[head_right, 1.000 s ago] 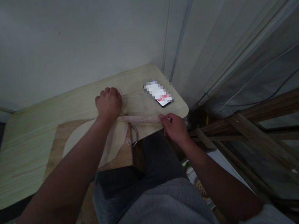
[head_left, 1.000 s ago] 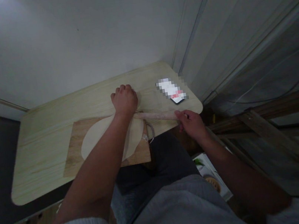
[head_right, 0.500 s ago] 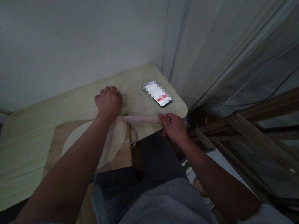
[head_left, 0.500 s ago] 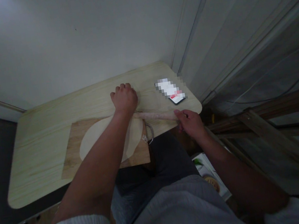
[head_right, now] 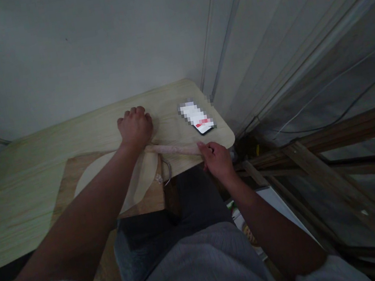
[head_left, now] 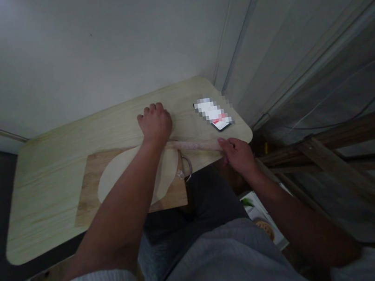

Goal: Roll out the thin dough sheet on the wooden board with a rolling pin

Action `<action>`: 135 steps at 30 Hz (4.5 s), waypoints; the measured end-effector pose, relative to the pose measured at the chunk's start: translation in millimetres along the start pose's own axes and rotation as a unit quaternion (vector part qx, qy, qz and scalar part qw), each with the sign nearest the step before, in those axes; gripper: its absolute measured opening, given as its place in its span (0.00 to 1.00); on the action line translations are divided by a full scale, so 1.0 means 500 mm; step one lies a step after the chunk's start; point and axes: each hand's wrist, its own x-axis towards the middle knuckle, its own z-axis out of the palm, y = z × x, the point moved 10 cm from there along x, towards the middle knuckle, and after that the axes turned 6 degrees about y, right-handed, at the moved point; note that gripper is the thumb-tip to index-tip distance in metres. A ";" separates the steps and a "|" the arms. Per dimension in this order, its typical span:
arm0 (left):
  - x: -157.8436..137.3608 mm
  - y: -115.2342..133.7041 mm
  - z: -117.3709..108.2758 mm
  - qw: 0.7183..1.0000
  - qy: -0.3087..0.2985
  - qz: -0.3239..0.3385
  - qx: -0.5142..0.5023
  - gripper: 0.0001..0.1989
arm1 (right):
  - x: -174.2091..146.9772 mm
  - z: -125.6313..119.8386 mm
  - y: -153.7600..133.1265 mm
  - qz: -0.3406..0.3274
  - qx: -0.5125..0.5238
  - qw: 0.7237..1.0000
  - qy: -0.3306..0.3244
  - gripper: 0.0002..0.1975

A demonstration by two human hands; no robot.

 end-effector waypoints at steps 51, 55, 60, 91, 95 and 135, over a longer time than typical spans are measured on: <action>-0.267 -0.034 -0.076 0.998 0.007 0.042 -0.046 0.24 | -0.161 0.002 0.000 -0.076 0.074 0.992 -0.068 0.22; -0.258 -0.034 -0.066 0.998 -0.011 0.040 -0.046 0.25 | -0.160 0.001 -0.001 -0.074 0.063 0.993 -0.066 0.23; -0.236 -0.030 -0.053 0.998 -0.023 0.037 -0.044 0.25 | -0.148 -0.007 -0.006 -0.075 0.035 0.995 -0.054 0.24; -0.094 0.007 0.007 0.998 -0.032 0.025 -0.048 0.22 | -0.029 0.001 0.026 -0.005 0.068 0.997 -0.022 0.22; -0.088 0.011 0.010 0.998 -0.039 0.026 -0.049 0.22 | -0.024 0.001 0.025 -0.014 0.059 0.998 -0.021 0.21; -0.245 -0.023 -0.041 0.994 -0.053 0.075 -0.059 0.25 | -0.156 0.018 -0.008 -0.048 -0.013 0.993 -0.103 0.24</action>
